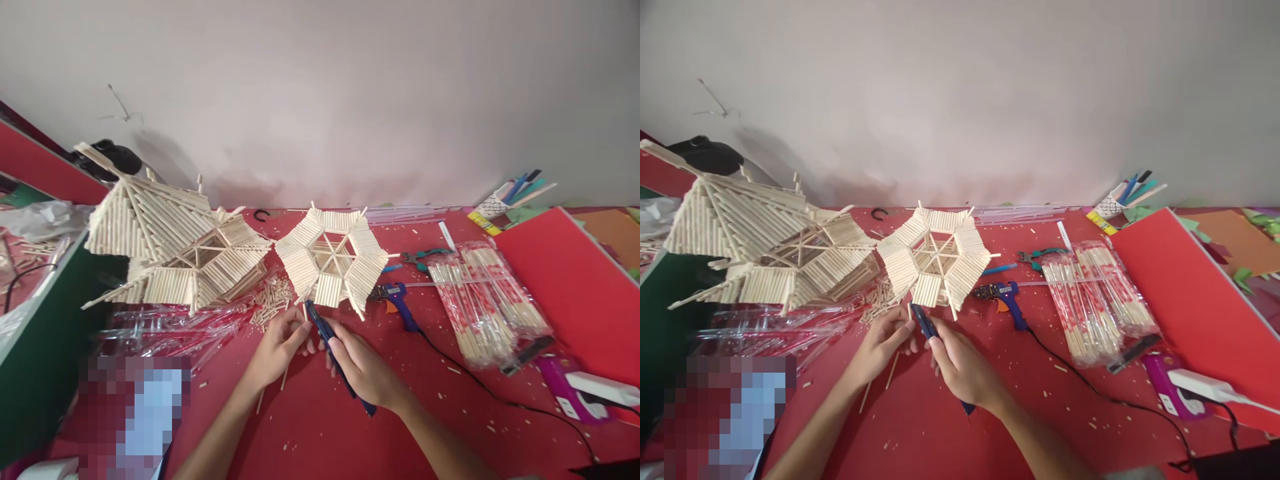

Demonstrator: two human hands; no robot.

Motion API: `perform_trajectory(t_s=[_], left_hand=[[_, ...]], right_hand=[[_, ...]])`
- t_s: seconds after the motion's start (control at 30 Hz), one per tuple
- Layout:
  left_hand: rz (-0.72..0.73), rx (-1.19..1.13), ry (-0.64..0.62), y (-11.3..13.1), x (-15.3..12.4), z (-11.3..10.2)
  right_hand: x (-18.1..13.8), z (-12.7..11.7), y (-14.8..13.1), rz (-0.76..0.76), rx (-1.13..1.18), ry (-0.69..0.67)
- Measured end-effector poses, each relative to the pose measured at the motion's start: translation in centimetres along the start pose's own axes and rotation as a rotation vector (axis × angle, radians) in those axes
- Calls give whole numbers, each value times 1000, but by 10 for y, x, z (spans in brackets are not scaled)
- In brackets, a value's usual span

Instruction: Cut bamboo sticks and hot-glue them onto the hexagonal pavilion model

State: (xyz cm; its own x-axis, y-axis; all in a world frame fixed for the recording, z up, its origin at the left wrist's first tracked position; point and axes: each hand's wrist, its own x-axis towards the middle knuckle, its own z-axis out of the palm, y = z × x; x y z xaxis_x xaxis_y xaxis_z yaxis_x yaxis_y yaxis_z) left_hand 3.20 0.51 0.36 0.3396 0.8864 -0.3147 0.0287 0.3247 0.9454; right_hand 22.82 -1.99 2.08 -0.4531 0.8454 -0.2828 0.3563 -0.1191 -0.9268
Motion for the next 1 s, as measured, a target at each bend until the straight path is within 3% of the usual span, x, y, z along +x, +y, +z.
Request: perform_trajectory(t_s=[0.37, 0.6, 1.0], left_hand=[[106, 101, -64, 3, 0, 0], [88, 75, -73, 3, -1, 10], [151, 37, -25, 3, -4, 16]], right_hand=[[-6, 1, 3, 13, -137, 87], [-12, 2, 4, -35, -158, 89], [-12, 7, 14, -112, -147, 120]])
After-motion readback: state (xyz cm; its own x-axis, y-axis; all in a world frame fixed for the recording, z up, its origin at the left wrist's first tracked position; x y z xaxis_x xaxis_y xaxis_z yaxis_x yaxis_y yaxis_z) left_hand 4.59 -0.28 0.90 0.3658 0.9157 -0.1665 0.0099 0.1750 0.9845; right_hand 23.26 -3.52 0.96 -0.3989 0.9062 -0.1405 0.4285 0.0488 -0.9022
